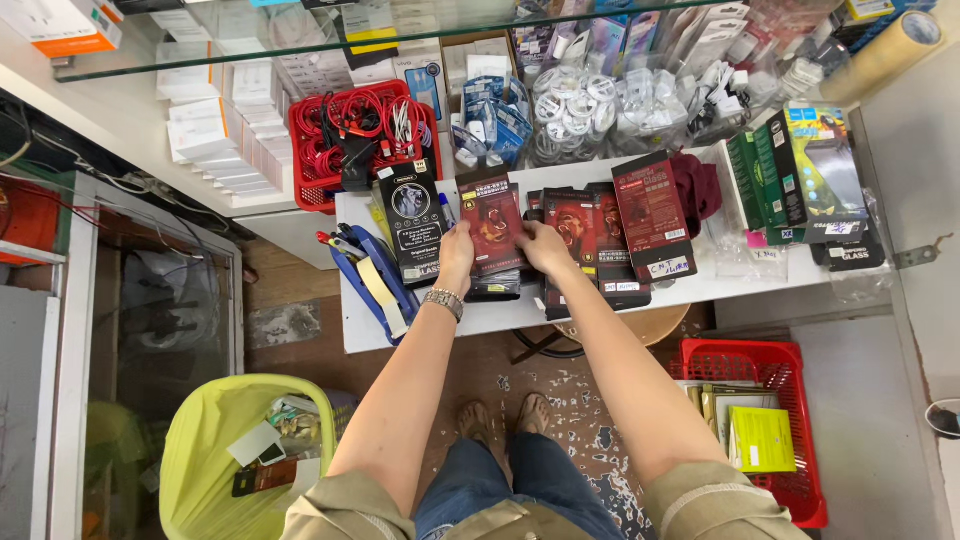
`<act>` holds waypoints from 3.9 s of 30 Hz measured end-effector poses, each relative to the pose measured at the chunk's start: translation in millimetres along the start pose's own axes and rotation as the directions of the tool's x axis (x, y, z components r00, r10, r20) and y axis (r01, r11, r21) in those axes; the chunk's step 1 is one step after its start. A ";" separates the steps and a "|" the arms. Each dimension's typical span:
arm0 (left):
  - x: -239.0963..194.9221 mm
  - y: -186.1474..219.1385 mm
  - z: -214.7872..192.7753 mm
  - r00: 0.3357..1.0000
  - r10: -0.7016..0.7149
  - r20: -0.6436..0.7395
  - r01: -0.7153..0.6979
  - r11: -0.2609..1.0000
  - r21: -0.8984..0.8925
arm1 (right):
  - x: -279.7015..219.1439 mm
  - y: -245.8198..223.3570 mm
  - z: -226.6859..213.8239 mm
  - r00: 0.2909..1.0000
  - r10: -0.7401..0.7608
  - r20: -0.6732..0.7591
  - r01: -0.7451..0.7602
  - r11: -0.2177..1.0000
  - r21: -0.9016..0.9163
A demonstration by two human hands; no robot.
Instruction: The person organizes small red boxes on a counter, stacks them, and places them into a glass display cabinet. They also use a blue marker to write on the boxes before stacking and storing them.
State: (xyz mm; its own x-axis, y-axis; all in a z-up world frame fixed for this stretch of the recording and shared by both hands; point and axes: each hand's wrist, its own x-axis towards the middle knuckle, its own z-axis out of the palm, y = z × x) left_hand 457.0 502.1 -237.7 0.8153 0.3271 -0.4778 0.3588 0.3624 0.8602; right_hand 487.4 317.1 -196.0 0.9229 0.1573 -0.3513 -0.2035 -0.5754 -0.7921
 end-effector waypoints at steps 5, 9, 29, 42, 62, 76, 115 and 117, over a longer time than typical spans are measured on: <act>0.4 4.2 0.1 0.984 0.177 0.038 -0.180 0.974 0.134 | -5.2 -0.6 -10.0 0.998 -0.021 0.054 0.007 0.968 0.251; -4.3 26.6 -2.6 0.967 0.152 0.204 -0.128 0.984 -0.128 | -12.1 -8.5 -28.1 0.985 0.056 0.164 -0.138 0.827 0.545; -21.7 42.4 -33.4 0.983 -0.089 0.162 0.102 0.992 -0.069 | -8.1 -1.1 14.7 0.988 0.132 0.076 -0.146 0.961 0.237; -15.2 59.0 -48.0 0.983 -0.067 0.169 0.094 0.983 -0.159 | -4.4 -1.4 6.4 0.950 0.235 0.204 -0.303 0.850 0.432; -31.2 80.5 -60.8 0.989 -0.134 0.067 0.141 0.982 -0.128 | 3.0 22.6 44.9 0.957 0.261 0.129 -0.264 0.588 0.765; -14.5 27.5 -39.1 0.984 -0.090 0.155 0.110 0.986 -0.127 | -14.6 -23.8 -86.2 0.995 0.038 -0.097 0.060 0.552 0.832; -198.9 133.7 112.8 0.756 0.429 0.495 -0.389 0.902 -0.188 | -116.0 -71.9 -198.6 0.906 -0.319 0.277 -0.081 0.511 0.856; -200.1 131.0 116.0 0.779 0.439 0.447 -0.413 0.897 -0.161 | -122.6 -74.3 -202.9 0.911 -0.337 0.239 0.003 0.585 0.811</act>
State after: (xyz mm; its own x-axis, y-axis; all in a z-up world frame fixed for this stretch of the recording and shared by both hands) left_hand 393.6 382.9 -8.7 0.9961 0.0237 0.0850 -0.0880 0.3307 0.9396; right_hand 455.6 177.7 7.2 0.8308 0.5293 -0.1723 -0.3811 0.3152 -0.8691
